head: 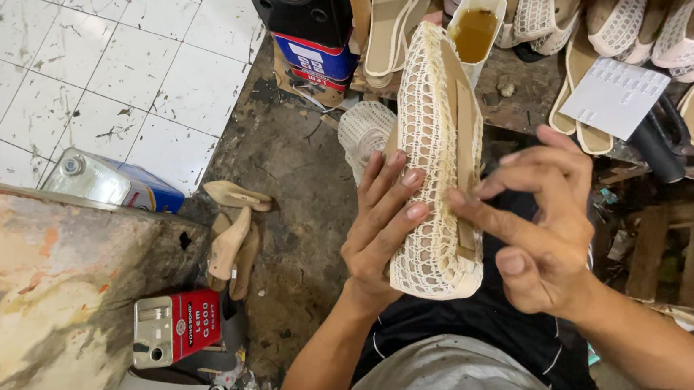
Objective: The person sits on the floor holding a woven fabric shoe upper fitted over a sole. They press and smooth the upper edge against the sole by hand, dip a finger into a container of glue on the shelf, apply it along the edge, and continue pressing the seam. They then place the finished shoe onto an upper shelf and resume pressing another shoe.
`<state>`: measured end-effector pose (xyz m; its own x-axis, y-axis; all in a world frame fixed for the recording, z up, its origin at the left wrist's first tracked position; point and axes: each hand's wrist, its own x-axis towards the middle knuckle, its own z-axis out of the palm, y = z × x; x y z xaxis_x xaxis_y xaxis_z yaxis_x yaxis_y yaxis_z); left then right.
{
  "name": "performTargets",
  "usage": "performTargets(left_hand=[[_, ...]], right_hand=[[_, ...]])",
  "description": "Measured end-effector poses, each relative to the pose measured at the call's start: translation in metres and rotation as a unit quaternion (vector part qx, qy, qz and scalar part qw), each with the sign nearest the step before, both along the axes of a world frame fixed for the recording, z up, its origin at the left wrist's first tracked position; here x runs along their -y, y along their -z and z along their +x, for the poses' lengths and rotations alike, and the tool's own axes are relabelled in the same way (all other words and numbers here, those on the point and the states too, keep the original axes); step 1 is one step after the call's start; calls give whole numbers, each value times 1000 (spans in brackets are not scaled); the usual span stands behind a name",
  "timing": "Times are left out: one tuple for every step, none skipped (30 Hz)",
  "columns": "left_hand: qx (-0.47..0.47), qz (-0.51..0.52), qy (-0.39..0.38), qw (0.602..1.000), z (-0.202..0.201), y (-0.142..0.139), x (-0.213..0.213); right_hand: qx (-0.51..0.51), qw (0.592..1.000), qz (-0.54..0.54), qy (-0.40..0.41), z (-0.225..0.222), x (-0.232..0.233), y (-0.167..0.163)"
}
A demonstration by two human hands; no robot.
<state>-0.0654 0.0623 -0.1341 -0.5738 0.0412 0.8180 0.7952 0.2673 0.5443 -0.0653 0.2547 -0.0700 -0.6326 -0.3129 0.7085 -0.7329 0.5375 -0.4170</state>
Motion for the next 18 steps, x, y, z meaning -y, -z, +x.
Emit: performTargets(left_hand=[[-3, 3, 2, 1000, 1, 0, 0], [-2, 6, 4, 1000, 1, -1, 0], [1, 4, 3, 1000, 2, -1, 0], [4, 1, 3, 1000, 2, -1, 0], [5, -2, 4, 1000, 2, -1, 0], [3, -1, 6, 1000, 2, -1, 0], [1, 0, 8, 1000, 2, -1, 0], [-1, 1, 9, 1000, 1, -1, 0], [-1, -2, 8, 1000, 1, -1, 0], [1, -5, 7, 1000, 1, -2, 0], [3, -7, 7, 1000, 2, -2, 0], [6, -8, 6, 1000, 2, -3, 0], [9, -9, 7, 1000, 2, -3, 0], [10, -9, 6, 1000, 2, -3, 0], [9, -8, 8, 1000, 1, -3, 0], [8, -6, 9, 1000, 1, -3, 0], [9, -5, 9, 1000, 1, -3, 0], [9, -8, 8, 1000, 1, -3, 0]], right_hand=[[-20, 1000, -11, 5, 0, 0, 1], [-37, 999, -23, 11, 1, -1, 1], [-54, 998, -34, 16, 1, -1, 2], [-32, 999, -32, 10, 2, -1, 2], [-11, 999, -30, 4, 2, -1, 3], [9, 1000, -28, -2, 2, -2, 3], [-12, 1000, -25, -6, 3, -2, 4], [-32, 999, -23, -12, 3, -3, 4], [-52, 998, -21, -18, 4, -4, 5], [-51, 998, -28, -13, 5, -4, 5], [-49, 998, -34, -8, 4, -4, 6], [-49, 998, -42, -2, 4, -5, 6], [-39, 999, -35, -9, 5, -5, 6], [-30, 999, -29, -17, 4, -5, 6], [-20, 999, -23, -25, 4, -5, 6], [-36, 999, -25, -29, 4, -5, 5], [-51, 998, -27, -32, 4, -6, 4], [-65, 997, -29, -35, 4, -6, 3]])
